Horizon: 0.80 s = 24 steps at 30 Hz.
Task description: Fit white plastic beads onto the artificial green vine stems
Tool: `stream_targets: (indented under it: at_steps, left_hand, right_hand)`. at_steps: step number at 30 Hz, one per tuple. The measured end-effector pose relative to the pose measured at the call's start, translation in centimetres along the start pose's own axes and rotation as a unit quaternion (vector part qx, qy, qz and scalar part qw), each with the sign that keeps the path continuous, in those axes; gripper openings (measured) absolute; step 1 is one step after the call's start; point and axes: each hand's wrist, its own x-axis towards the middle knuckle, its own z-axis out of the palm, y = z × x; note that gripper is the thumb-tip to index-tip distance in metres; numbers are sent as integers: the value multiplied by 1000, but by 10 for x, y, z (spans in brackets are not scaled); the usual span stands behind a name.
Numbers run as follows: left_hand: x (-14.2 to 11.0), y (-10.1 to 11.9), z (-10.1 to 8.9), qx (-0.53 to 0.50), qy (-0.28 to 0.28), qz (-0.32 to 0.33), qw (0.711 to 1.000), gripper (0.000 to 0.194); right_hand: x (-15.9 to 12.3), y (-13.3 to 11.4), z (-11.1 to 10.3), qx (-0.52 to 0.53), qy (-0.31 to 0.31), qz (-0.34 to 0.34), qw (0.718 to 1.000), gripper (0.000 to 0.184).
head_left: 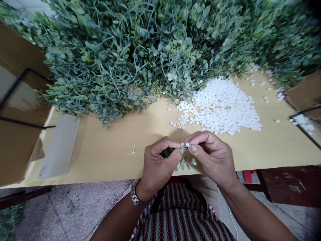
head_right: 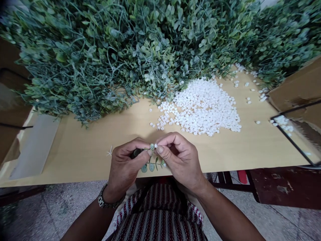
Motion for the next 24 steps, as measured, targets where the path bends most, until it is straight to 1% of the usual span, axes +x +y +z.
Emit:
stream_targets:
  at_steps: [13,16,20,24]
  left_hand:
    - [0,-1,0,63,19,46,997,15]
    - [-1,-5,0,74,13,77,994,14]
    - [-3,-13,-2,105,4,145,984,14]
    - [-5,-17,-3,152,1,185,971,15]
  right_hand:
    - [-2,7,0,-56,-8,-47,997,3]
    - [-2,9,-2,-87,-16,-74,993,3]
    - [-2,11,-3,-139,-29,-138,980,8]
    - [-2,12,-3,-185,-32,-167,968,14]
